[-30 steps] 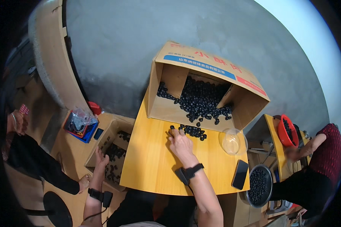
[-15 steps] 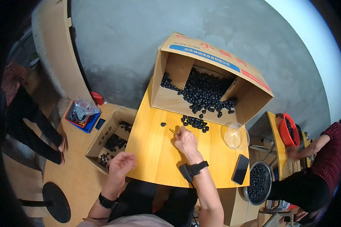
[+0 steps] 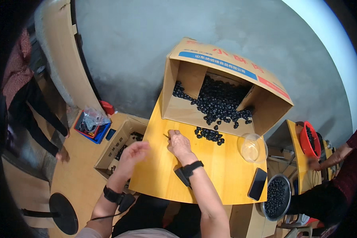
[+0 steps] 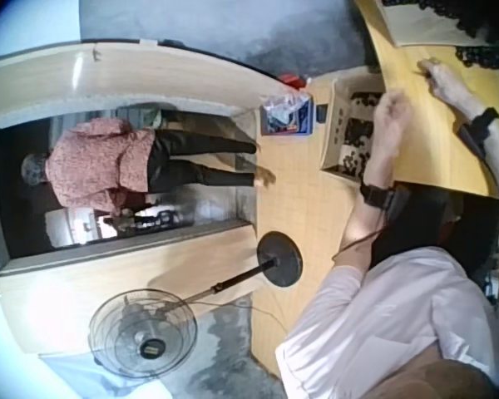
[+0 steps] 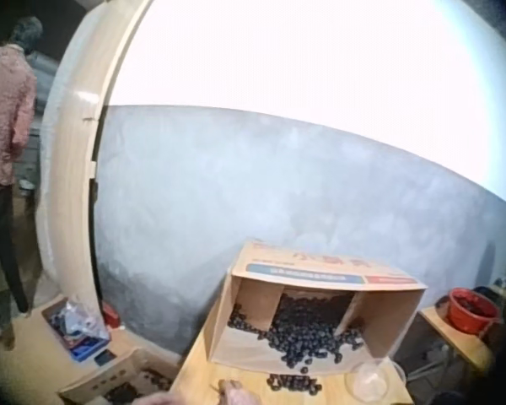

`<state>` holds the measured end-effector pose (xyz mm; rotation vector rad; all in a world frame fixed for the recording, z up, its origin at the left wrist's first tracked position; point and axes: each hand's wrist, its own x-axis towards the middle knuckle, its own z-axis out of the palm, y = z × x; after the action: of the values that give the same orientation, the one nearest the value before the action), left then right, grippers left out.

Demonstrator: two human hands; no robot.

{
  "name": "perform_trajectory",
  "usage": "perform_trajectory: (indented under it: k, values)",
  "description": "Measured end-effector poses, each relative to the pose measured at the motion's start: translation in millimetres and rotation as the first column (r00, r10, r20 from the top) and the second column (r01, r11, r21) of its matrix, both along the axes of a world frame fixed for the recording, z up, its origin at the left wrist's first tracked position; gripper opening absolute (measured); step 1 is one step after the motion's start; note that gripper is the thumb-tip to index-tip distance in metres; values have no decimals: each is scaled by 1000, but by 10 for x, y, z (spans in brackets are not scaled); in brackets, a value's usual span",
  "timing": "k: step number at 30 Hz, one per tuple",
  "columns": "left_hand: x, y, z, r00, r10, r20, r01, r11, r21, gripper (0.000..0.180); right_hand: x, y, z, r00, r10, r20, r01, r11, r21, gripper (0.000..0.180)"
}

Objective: Manually assembling small black plastic components by hand at a workstation.

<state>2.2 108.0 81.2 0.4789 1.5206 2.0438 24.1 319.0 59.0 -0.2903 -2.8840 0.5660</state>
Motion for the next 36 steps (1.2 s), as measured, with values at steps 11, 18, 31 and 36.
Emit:
perform_trajectory:
  k: [11, 18, 31, 36]
  values:
    - [916, 130, 280, 915, -399, 61, 383, 905, 184, 15, 1662, -608, 973, 957, 133, -259, -260, 789, -556, 23]
    - [1357, 83, 436, 786, -606, 127, 539, 770, 342, 11, 2169, -615, 959, 885, 84, -458, -419, 572, -705, 23]
    - [1704, 146, 394, 827, -524, 203, 381, 789, 482, 16, 2662, -921, 963, 808, -419, -414, -299, 312, -902, 20]
    - [1700, 153, 419, 835, -526, 159, 399, 779, 484, 22, 2776, -1002, 1033, 811, -178, -557, -40, 933, -357, 20]
